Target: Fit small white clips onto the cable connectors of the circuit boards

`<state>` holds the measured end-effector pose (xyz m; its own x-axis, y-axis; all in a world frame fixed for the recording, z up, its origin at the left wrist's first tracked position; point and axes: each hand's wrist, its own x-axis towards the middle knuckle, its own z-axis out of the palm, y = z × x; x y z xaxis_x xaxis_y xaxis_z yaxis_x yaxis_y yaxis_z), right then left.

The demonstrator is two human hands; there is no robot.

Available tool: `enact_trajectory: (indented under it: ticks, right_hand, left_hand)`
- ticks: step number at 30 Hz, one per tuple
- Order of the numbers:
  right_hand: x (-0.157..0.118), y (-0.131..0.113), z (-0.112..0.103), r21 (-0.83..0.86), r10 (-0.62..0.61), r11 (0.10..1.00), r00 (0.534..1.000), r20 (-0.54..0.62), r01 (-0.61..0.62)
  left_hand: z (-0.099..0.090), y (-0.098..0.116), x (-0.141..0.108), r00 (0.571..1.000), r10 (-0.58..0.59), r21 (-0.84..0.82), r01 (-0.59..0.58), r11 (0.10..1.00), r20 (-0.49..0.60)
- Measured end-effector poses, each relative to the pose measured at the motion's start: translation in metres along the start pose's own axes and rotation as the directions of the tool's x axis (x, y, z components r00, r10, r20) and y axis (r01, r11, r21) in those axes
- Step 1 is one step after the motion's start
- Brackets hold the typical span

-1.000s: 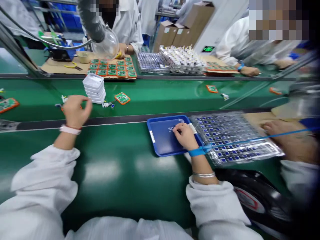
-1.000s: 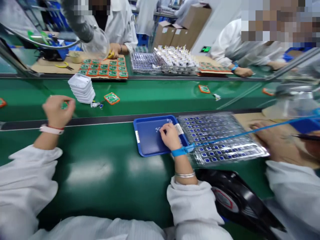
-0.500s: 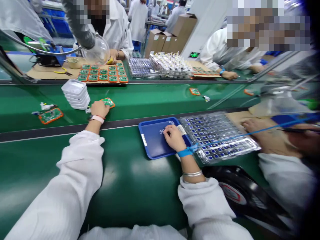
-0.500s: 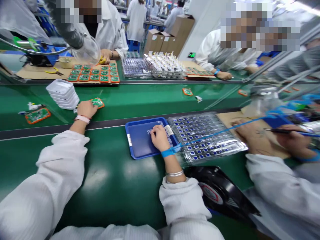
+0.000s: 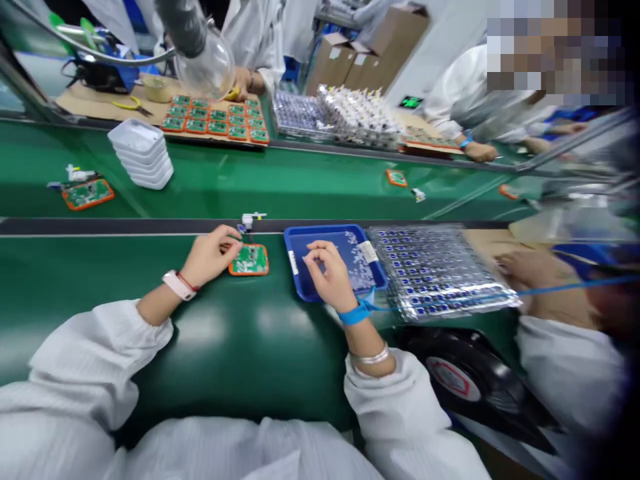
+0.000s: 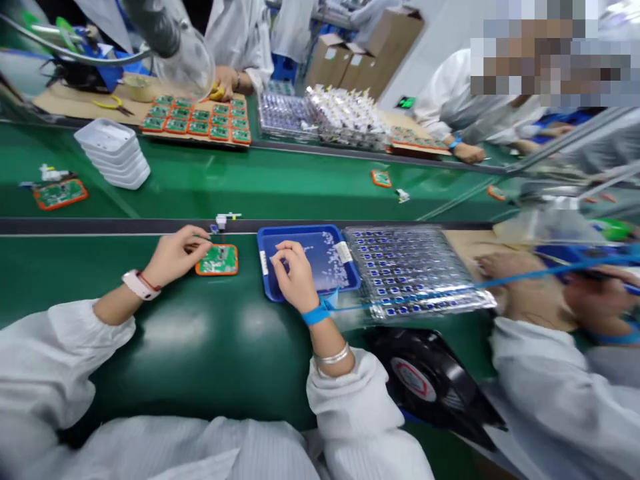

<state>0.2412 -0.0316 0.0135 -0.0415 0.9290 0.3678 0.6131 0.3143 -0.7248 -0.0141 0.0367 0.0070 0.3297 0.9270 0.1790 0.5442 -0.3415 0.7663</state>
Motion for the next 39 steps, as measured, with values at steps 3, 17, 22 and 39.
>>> enact_trajectory:
  ticks: [3,17,22,39]
  right_hand:
    - [-0.014,-0.031,0.024,0.138,-0.023,0.990,0.983,0.183,-0.003]
    - [-0.023,-0.034,0.061,0.115,0.009,0.992,0.962,0.273,-0.042]
    - [-0.018,-0.031,0.064,0.140,0.062,0.984,0.951,0.302,-0.109]
    - [0.010,0.053,-0.031,-0.269,0.213,0.930,0.964,-0.157,-0.249]
  left_hand:
    - [0.006,0.007,-0.030,0.982,0.128,0.136,-0.147,0.980,0.138]
    - [0.017,0.022,-0.044,0.957,0.200,-0.022,-0.200,0.980,0.210]
    - [0.018,0.023,-0.039,0.964,0.144,-0.046,-0.137,0.990,0.224]
    - [0.017,0.020,-0.041,0.945,0.148,0.047,-0.168,0.985,0.291]
